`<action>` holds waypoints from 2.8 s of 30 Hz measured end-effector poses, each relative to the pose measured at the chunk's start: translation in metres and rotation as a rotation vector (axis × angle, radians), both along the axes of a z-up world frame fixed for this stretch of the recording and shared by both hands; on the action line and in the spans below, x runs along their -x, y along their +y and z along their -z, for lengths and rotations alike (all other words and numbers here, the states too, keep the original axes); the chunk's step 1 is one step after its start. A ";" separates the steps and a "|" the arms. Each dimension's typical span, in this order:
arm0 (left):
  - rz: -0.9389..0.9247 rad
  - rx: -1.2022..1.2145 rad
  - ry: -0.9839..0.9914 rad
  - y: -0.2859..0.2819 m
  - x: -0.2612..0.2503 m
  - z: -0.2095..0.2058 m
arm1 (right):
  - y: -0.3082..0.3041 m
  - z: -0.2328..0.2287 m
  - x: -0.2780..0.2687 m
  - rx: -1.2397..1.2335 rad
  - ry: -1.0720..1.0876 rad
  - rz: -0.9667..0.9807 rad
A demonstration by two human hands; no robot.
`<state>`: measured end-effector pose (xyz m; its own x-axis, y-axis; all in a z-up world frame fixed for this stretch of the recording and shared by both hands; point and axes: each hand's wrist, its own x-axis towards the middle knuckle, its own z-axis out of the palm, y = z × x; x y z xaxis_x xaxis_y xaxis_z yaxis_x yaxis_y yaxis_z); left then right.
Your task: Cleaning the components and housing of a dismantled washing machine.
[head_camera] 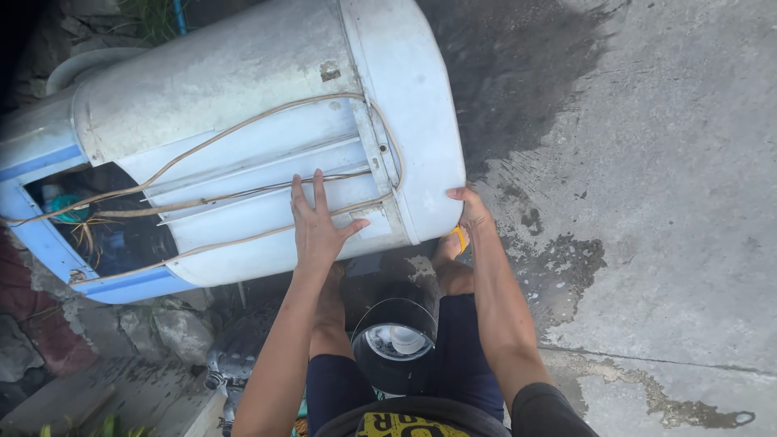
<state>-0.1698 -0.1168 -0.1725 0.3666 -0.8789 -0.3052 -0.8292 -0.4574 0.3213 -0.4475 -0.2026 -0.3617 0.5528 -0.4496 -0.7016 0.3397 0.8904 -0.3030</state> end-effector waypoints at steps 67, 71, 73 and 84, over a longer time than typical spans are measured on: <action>-0.338 0.103 -0.176 -0.037 0.218 0.087 | -0.029 0.041 0.377 0.766 0.816 -1.039; -0.348 0.062 -0.149 -0.018 0.224 0.092 | -0.036 0.011 0.313 0.798 0.785 -1.019; -0.317 0.115 -0.174 -0.007 0.227 0.097 | -0.030 0.015 0.294 0.808 0.637 -0.871; -0.306 0.124 -0.186 0.076 0.264 0.105 | 0.018 -0.005 0.266 0.721 0.347 -0.945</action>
